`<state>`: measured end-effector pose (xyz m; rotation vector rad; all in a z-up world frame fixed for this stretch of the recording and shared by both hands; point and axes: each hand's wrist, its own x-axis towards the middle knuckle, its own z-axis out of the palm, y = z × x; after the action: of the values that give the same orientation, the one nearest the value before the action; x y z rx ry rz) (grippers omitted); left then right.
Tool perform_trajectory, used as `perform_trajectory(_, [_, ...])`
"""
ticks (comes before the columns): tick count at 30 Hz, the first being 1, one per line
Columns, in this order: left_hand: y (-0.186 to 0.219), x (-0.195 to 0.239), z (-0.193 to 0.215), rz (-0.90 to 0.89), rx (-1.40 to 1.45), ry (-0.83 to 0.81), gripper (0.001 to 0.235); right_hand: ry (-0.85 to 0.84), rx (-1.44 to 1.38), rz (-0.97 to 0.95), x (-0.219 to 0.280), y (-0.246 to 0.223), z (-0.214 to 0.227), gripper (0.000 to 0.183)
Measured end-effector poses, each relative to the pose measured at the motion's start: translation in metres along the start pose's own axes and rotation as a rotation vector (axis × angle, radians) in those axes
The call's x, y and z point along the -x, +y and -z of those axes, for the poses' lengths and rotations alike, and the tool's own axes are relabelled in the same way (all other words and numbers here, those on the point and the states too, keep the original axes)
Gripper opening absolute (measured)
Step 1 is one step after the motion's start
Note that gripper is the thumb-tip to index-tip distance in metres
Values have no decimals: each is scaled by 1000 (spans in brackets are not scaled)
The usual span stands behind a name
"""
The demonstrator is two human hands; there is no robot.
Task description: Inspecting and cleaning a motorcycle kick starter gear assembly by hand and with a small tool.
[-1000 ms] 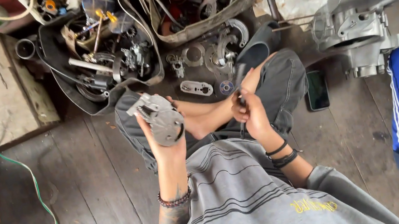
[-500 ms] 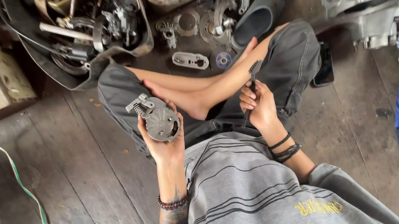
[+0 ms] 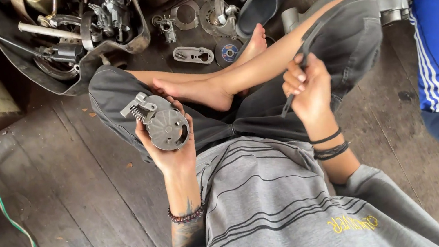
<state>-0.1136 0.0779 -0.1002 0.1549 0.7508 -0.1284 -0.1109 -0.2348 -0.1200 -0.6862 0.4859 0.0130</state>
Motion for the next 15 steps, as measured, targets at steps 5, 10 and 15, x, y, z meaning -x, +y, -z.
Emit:
perform_trajectory(5, [-4, 9, 3, 9, 0, -38, 64, -89, 127, 123, 3, -56, -14, 29])
perform_trajectory(10, [-8, 15, 13, 20, -4, -59, 60, -113, 210, 216, 28, -82, -40, 27])
perform_trajectory(15, [-12, 23, 19, -5, 14, -263, 50, -152, 242, 377, 57, -86, -72, 19])
